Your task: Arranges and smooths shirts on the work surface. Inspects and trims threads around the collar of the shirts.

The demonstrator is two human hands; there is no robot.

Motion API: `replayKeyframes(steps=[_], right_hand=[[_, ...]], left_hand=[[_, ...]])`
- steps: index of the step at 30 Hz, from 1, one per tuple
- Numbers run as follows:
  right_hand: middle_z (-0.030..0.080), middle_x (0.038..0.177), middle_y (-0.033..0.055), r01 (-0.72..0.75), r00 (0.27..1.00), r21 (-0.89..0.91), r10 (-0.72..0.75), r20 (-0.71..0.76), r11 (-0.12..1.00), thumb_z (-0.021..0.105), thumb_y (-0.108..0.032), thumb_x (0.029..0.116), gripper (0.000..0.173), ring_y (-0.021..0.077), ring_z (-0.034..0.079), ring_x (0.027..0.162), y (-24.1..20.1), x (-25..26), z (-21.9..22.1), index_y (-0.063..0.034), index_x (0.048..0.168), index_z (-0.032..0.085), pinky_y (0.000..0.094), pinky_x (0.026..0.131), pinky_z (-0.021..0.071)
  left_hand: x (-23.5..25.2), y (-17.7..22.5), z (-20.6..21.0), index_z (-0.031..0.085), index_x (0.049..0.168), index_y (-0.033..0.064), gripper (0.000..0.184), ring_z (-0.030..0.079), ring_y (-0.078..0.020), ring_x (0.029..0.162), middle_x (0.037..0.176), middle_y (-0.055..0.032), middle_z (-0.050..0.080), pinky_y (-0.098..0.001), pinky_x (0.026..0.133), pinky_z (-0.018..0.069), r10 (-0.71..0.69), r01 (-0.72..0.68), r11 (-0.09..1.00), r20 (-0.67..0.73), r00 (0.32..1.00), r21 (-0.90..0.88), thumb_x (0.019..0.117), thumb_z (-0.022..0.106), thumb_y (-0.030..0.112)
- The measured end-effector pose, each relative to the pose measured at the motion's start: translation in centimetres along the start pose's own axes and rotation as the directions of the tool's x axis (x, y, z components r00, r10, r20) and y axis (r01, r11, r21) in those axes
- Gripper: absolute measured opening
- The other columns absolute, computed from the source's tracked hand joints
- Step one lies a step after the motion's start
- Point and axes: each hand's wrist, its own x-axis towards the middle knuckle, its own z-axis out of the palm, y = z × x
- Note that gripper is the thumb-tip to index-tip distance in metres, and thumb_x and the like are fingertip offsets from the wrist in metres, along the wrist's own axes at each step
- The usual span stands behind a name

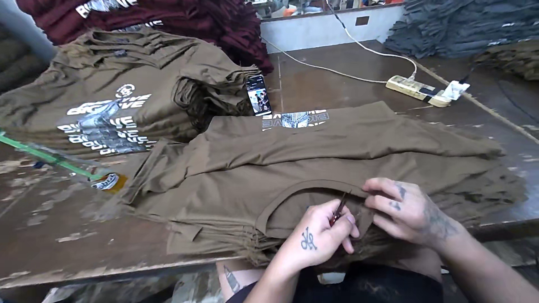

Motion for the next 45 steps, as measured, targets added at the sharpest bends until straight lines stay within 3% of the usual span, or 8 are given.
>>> replayKeyframes(steps=[6, 10, 15, 20, 31, 36, 40, 45], right_hand=[[0.073, 0.091, 0.0091, -0.305, 0.948, 0.067, 0.310, -0.071, 0.950, 0.052, -0.071, 0.0954, 0.064, 0.0171, 0.067, 0.088, -2.0, -3.0, 1.0, -0.0139, 0.109, 0.079, 0.0309, 0.079, 0.0541], [0.070, 0.093, 0.0068, -0.363, 0.916, 0.134, 0.380, -0.133, 0.922, 0.062, -0.046, 0.0992, 0.038, 0.0121, 0.064, 0.092, -3.8, -2.6, 2.0, -0.0161, 0.115, 0.077, 0.0228, 0.083, 0.0510], [0.072, 0.100, 0.0070, -0.270, 0.902, 0.286, 0.345, -0.259, 0.919, 0.064, -0.023, 0.1024, 0.015, 0.0081, 0.067, 0.099, -4.4, -3.4, 2.3, -0.0134, 0.107, 0.075, 0.0189, 0.088, 0.0541], [0.074, 0.103, 0.0084, -0.217, 0.867, 0.273, 0.314, -0.388, 0.937, 0.059, -0.021, 0.1058, 0.016, 0.0123, 0.072, 0.106, -4.9, -5.1, 2.4, -0.0058, 0.103, 0.064, 0.0257, 0.094, 0.0592], [0.057, 0.103, 0.0025, -0.196, 0.841, 0.216, 0.277, -0.464, 0.956, 0.066, -0.023, 0.1013, 0.011, 0.0097, 0.061, 0.104, -5.7, -4.5, 1.9, -0.0121, 0.103, 0.064, 0.0267, 0.096, 0.0543], [0.056, 0.101, 0.0016, -0.186, 0.837, 0.197, 0.260, -0.481, 0.963, 0.067, -0.023, 0.1007, 0.011, 0.0086, 0.060, 0.101, -5.6, -3.9, 1.7, -0.0125, 0.101, 0.065, 0.0260, 0.095, 0.0534], [0.055, 0.102, 0.0003, -0.144, 0.850, 0.223, 0.236, -0.470, 0.964, 0.066, -0.026, 0.1012, 0.011, 0.0087, 0.059, 0.100, -7.0, -3.2, 1.9, -0.0146, 0.102, 0.063, 0.0258, 0.093, 0.0525], [0.049, 0.059, 0.0044, 0.050, 0.975, 0.387, 0.039, -0.219, 0.921, 0.054, -0.045, 0.1057, 0.050, 0.0190, 0.056, 0.062, -9.4, -3.0, 3.1, -0.0097, 0.070, 0.057, 0.0356, 0.087, 0.0520]], left_hand=[[-1.0, 0.5, 0.4, 0.064, 0.093, 0.0046, 0.019, 0.060, 0.0012, 0.055, 0.073, 0.0035, 0.068, -0.0161, 0.051, 0.0503, 0.093, -0.090, 0.994, -0.045, 0.995, 0.068, 0.1037, 0.051, 0.014], [-1.3, 1.1, 1.5, 0.065, 0.088, 0.0019, 0.017, 0.054, -0.0026, 0.057, 0.067, -0.0025, 0.059, -0.0166, 0.053, 0.0445, 0.336, -0.285, 0.891, -0.090, 0.938, 0.353, 0.0976, 0.057, 0.013], [-0.9, 1.0, 0.7, 0.067, 0.093, 0.0040, 0.016, 0.060, -0.0103, 0.062, 0.072, -0.0042, 0.064, -0.0253, 0.056, 0.0497, 0.407, -0.467, 0.756, 0.229, 0.884, 0.459, 0.0970, 0.060, 0.018], [-1.3, 1.7, -0.5, 0.059, 0.137, 0.0114, 0.049, 0.064, -0.0102, 0.074, 0.098, -0.0035, 0.069, -0.0313, 0.059, 0.0533, 0.358, -0.269, 0.637, 0.032, 0.933, 0.722, 0.1044, 0.051, 0.047], [-0.5, 2.4, 0.0, 0.073, 0.124, 0.0193, 0.032, 0.065, -0.0198, 0.068, 0.085, -0.0042, 0.070, -0.0351, 0.055, 0.0484, 0.445, -0.371, 0.299, 0.215, 0.869, 0.879, 0.1016, 0.051, 0.020], [-0.6, 2.7, 0.1, 0.071, 0.127, 0.0190, 0.032, 0.065, -0.0194, 0.072, 0.088, -0.0040, 0.069, -0.0344, 0.057, 0.0486, 0.435, -0.335, 0.300, 0.185, 0.881, 0.893, 0.1037, 0.052, 0.029], [-0.3, 2.1, 0.2, 0.074, 0.124, 0.0171, 0.034, 0.063, -0.0198, 0.064, 0.083, -0.0044, 0.069, -0.0344, 0.050, 0.0461, 0.451, -0.331, 0.322, 0.164, 0.878, 0.887, 0.0989, 0.050, 0.018], [-0.9, 1.6, -2.5, 0.067, 0.130, 0.0093, 0.039, 0.061, -0.0027, 0.076, 0.093, -0.0012, 0.069, -0.0200, 0.066, 0.0521, 0.493, -0.211, 0.634, -0.179, 0.851, 0.744, 0.1041, 0.056, 0.037]])
